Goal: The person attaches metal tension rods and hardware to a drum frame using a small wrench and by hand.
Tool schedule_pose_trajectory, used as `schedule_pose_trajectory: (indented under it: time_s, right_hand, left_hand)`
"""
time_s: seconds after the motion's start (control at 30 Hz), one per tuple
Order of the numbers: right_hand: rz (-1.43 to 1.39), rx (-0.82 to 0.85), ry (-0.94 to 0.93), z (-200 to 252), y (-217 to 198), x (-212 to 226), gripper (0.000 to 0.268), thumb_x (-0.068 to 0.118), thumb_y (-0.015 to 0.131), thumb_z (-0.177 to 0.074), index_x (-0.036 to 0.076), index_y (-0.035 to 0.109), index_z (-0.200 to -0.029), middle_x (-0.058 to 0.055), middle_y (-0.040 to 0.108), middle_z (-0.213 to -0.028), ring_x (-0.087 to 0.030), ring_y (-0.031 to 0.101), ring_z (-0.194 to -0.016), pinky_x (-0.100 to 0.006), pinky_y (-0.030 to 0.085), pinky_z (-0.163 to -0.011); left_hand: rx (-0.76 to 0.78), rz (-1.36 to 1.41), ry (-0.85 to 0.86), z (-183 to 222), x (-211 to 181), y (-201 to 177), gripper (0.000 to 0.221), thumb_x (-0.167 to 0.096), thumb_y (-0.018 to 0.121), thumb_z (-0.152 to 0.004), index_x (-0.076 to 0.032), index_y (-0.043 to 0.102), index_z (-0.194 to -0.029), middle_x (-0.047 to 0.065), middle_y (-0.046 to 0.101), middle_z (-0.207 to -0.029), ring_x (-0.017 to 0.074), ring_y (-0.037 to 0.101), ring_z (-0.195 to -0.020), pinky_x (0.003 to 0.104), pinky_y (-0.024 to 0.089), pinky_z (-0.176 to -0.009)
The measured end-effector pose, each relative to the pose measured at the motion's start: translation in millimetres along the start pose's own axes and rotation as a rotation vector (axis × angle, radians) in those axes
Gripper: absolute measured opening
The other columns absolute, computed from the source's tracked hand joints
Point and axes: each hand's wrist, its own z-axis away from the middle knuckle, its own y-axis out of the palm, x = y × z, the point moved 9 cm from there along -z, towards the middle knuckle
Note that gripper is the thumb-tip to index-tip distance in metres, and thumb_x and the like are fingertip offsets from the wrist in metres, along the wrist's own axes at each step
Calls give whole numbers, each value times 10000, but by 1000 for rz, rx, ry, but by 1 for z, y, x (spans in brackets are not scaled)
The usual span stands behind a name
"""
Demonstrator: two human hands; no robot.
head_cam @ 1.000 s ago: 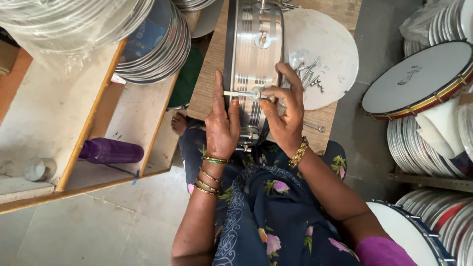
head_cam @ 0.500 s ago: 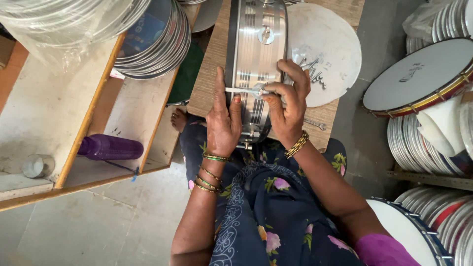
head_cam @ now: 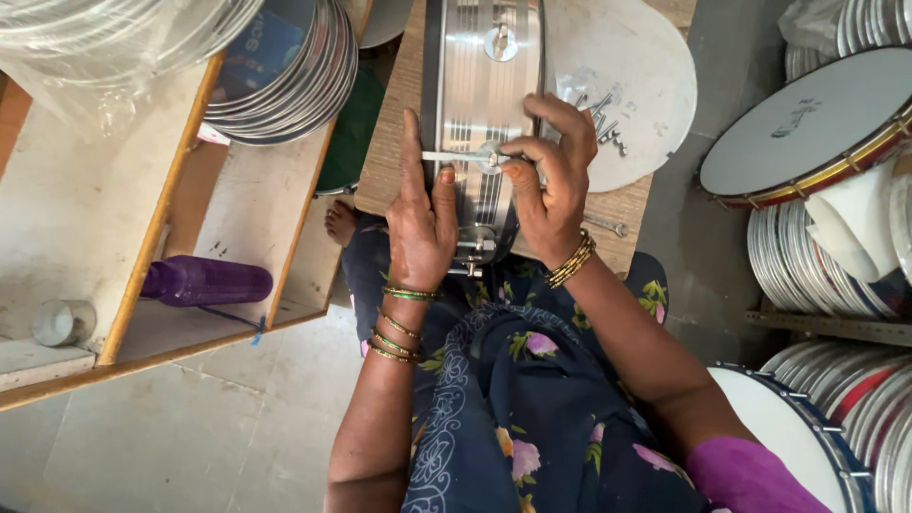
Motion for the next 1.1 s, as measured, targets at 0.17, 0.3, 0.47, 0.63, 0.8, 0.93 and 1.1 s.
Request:
schedule_pose_trajectory:
  time_s: [0.17,0.3,0.47,0.63,0.8,0.93,1.1]
  right_hand:
    - [7,-7,-62,1,2,9,303,400,650,-1054,101,696,-1059,-89,579,-1436,-348,452,-1466,-573,151,-1304]
    - [19,5,-32,-1,4,4,287,419,658,-1024,138,714,-1037,-70,600,-1421,-332,471,-1460,-561,172,-1318]
    - [-12,5,-36,-1,5,11,361,460,644,-1044,109,725,-1062,-89,607,-1398,-347,467,-1455,-567,152,-1296]
    - [45,13,-20,-2,9,7,295,420,628,-1021,148,742,-1019,-56,656,-1348,-334,487,-1439,-550,176,-1302]
    - [-38,-12,-47,-7,5,17,329,427,677,-1028,99,701,-1036,-76,630,-1358,-345,474,-1426,-538,239,-1276]
    - [2,1,-60,-4,4,15,275,377,689,-1006,105,720,-1020,-65,654,-1331,-340,491,-1420,-532,264,-1269]
    - [-16,-15,-29,-10,6,11,247,357,713,-995,112,719,-1021,-57,657,-1327,-333,484,-1427,-503,320,-1251]
  left_hand:
    - [-137,-189,314,5,-31,-12,639,-125,488,-1167,-109,150,-1709,280,560,-1433,359,669,-1062,393,561,-920]
    - [38,-9,-118,1,8,0,615,-124,524,-1103,-51,228,-1637,253,711,-1099,238,642,-704,345,539,-687]
    - [-111,-84,247,4,-18,-11,563,-153,488,-1224,-127,159,-1681,269,650,-1215,255,665,-953,320,561,-804]
    - [-27,19,26,5,5,-5,595,-136,517,-1140,-59,224,-1653,192,711,-945,174,571,-641,318,500,-614]
    - [-38,10,18,3,4,-7,600,-141,513,-1132,-58,227,-1653,193,701,-920,172,552,-628,319,500,-611]
    - [-28,15,41,4,4,-8,595,-135,505,-1134,-45,218,-1647,220,713,-1028,172,526,-620,318,489,-595]
    - [-67,-6,138,2,-5,-6,550,-147,494,-1175,-59,212,-1640,281,620,-1223,179,593,-725,310,532,-702]
